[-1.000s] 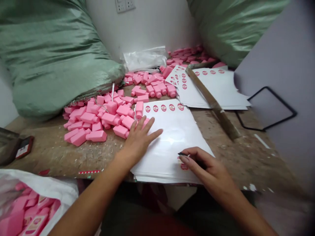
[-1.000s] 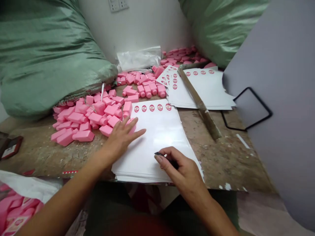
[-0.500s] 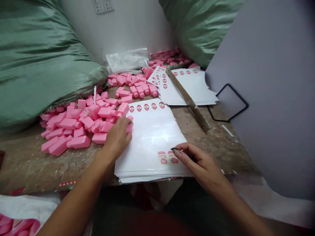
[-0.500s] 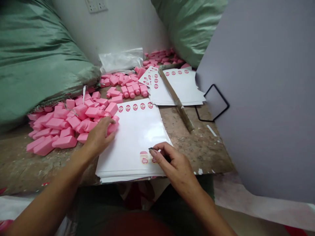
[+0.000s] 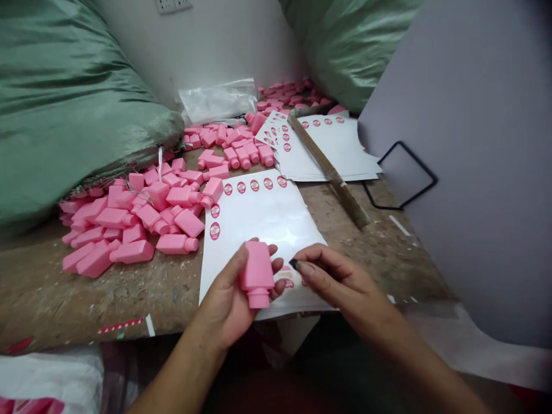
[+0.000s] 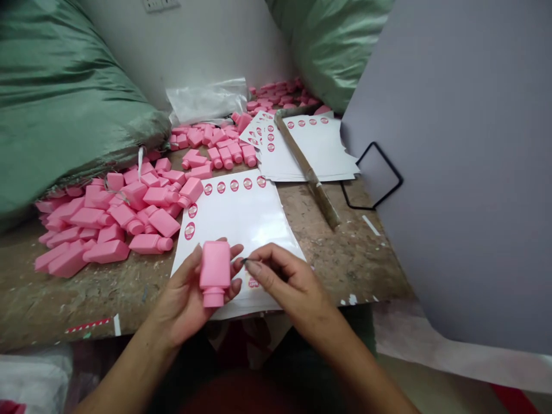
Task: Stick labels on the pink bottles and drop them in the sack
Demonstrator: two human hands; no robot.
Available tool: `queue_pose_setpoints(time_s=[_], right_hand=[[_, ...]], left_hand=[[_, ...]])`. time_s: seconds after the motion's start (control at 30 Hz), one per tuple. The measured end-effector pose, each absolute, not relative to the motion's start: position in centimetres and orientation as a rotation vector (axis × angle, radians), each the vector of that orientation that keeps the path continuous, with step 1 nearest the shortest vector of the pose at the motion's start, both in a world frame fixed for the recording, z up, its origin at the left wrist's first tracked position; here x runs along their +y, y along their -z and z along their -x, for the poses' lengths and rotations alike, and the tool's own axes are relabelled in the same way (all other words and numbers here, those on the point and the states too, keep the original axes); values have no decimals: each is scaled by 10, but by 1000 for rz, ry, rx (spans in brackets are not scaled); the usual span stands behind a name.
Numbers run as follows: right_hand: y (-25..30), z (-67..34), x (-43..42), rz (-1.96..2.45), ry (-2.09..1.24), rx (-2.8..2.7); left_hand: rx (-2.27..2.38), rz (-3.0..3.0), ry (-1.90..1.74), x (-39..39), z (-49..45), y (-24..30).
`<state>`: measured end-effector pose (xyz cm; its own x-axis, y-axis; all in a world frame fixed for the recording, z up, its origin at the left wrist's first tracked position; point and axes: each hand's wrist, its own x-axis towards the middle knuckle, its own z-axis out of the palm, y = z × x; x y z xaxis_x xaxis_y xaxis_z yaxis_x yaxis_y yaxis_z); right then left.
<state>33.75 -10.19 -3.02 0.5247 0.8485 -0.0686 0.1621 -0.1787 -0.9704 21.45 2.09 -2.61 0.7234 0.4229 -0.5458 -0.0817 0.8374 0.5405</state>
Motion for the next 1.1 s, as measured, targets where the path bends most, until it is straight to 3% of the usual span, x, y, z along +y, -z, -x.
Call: queue_pose_setpoints(time_s=[0.2,0.5,0.73,0.97,1.1], right_hand=[[59,-357,-113,2293,-364,-1165],[68,-351,-108,2344,53,-1445],[67,-350,-105,2376,66,-1440],[68,-355,-105,2361,-343,-1212],[67,-355,-107,2378,-180,-1283]], left_hand=[[721,-640,-258,21,-221,30],[758,-577,-209,22,-222,39],[734,-507,-214,24,-221,43],[729,-461,-215,27,-222,46],[738,-394,-261,28,-222,47]])
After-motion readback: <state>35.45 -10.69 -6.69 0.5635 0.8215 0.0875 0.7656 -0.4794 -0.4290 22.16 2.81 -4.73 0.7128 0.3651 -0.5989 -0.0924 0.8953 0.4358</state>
